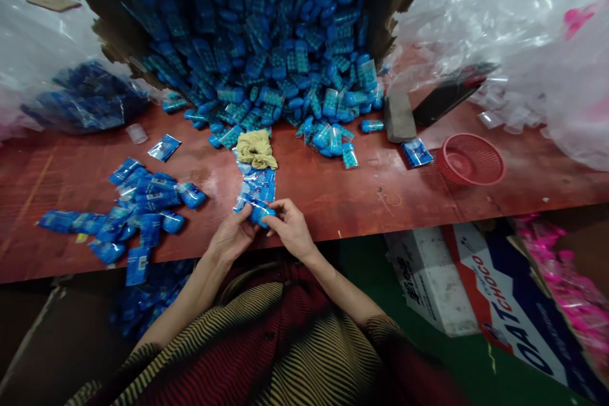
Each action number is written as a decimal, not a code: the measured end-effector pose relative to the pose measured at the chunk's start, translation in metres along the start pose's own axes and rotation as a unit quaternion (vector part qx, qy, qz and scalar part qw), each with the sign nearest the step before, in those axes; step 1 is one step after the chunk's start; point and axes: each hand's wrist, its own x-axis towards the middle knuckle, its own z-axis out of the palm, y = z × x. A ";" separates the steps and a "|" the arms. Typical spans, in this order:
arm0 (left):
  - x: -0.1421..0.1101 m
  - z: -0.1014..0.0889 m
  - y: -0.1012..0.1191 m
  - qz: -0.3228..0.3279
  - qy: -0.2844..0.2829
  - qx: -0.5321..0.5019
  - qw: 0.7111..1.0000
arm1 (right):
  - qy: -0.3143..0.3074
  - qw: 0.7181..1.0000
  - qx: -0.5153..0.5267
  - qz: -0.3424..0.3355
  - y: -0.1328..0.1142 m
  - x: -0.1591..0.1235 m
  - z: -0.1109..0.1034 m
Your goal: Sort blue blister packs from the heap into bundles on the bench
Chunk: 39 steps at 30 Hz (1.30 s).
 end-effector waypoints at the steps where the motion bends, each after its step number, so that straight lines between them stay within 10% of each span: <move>1: 0.000 0.000 0.001 -0.011 0.000 -0.006 1.000 | -0.005 0.999 0.026 0.017 -0.001 0.001 0.001; 19: -0.006 -0.008 0.008 -0.058 -0.083 0.012 0.995 | -0.072 0.993 -0.044 -0.082 -0.009 0.011 -0.016; 29: -0.006 -0.006 0.007 -0.080 -0.124 0.020 0.989 | -0.194 0.980 0.007 -0.042 -0.016 0.015 -0.022; 39: -0.009 -0.004 0.003 -0.084 -0.147 0.004 0.985 | -0.184 0.982 0.023 -0.030 -0.019 0.017 -0.020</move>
